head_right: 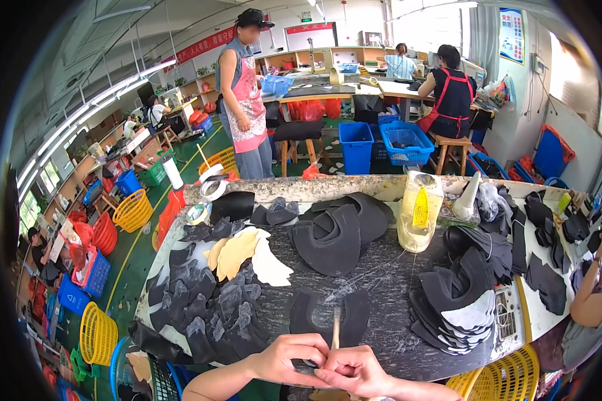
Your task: Applying white reinforcement linings to black shoe upper components on a factory workbench.
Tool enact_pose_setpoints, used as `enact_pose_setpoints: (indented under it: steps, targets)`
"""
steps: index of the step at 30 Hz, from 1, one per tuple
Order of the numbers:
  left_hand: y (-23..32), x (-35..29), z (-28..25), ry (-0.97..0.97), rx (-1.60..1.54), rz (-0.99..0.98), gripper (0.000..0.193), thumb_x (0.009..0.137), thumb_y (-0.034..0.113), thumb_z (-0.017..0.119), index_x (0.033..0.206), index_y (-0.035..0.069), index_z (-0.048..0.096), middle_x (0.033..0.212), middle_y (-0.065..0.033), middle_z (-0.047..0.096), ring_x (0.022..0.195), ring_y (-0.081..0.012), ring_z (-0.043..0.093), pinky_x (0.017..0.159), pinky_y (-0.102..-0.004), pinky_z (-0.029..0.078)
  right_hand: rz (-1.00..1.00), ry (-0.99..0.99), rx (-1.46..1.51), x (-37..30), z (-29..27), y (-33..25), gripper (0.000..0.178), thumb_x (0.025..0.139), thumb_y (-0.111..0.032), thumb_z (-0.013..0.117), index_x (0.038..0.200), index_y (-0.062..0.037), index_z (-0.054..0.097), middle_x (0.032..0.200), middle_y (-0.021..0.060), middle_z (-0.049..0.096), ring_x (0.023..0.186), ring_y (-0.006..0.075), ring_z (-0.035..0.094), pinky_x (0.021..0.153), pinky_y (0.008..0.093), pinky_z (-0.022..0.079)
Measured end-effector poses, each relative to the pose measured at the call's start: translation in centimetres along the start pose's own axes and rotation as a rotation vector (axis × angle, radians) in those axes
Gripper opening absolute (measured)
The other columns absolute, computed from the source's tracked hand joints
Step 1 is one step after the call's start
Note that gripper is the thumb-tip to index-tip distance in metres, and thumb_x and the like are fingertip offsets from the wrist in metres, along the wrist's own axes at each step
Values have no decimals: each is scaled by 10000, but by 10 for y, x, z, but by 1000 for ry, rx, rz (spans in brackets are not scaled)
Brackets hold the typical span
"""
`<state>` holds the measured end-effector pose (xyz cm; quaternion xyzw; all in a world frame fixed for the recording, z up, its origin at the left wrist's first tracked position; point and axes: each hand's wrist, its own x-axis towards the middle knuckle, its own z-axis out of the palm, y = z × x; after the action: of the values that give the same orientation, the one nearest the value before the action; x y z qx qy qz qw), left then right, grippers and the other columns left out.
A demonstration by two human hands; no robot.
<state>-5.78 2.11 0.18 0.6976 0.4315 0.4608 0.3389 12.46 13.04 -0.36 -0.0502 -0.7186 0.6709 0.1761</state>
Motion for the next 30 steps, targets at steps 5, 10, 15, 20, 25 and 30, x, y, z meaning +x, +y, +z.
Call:
enact_pose_setpoints:
  steps: [5, 10, 15, 20, 25, 30]
  targets:
    - [-2, -12, -1, 30, -360, -10, 99, 824, 34, 709, 911, 12, 668, 1039, -96, 564, 985, -200, 571, 855, -324, 450, -194, -67, 70, -3, -6, 16, 150, 882, -81, 704, 763, -3, 655, 823, 49, 606, 721, 107, 541, 627, 278, 417]
    - [-15, -24, 47, 872, -1439, -169, 255, 864, 295, 565, 802, 50, 594, 1020, -112, 500, 909, -237, 522, 927, -398, 434, -7, 37, 1010, -8, -4, 36, 244, 870, -49, 598, 637, -17, 531, 966, 197, 626, 837, 212, 592, 736, 316, 471]
    - [29, -40, 17, 416, -1402, 377, 194, 969, 167, 451, 812, 137, 562, 812, -106, 654, 650, -237, 618, 862, -542, 436, 267, -64, 204, -28, -15, 48, 239, 895, -242, 672, 839, -47, 548, 617, 28, 529, 531, 97, 488, 490, 280, 375]
    - [9, -29, 0, 19, -179, -148, 303, 801, 313, 765, 898, 82, 593, 861, -74, 669, 738, -199, 672, 653, -317, 527, -166, -184, -242, -29, -6, 35, 357, 804, -281, 763, 1028, -34, 637, 800, 65, 645, 702, 261, 656, 566, 342, 502]
    - [-40, -30, -4, 70, -1, -617, 371, 764, 110, 800, 1055, 46, 579, 812, -40, 682, 764, -98, 658, 691, -257, 520, -71, 177, -451, -24, -17, 55, 155, 809, -159, 716, 761, -36, 633, 786, 71, 594, 683, 248, 601, 591, 371, 473]
    - [-62, -23, -11, 133, -5, -577, 344, 810, 66, 741, 1099, 51, 554, 781, -46, 674, 689, -84, 642, 621, -241, 497, -86, 143, -810, -7, -34, 70, 168, 802, -184, 733, 769, -49, 638, 882, 33, 576, 786, 209, 565, 711, 341, 406]
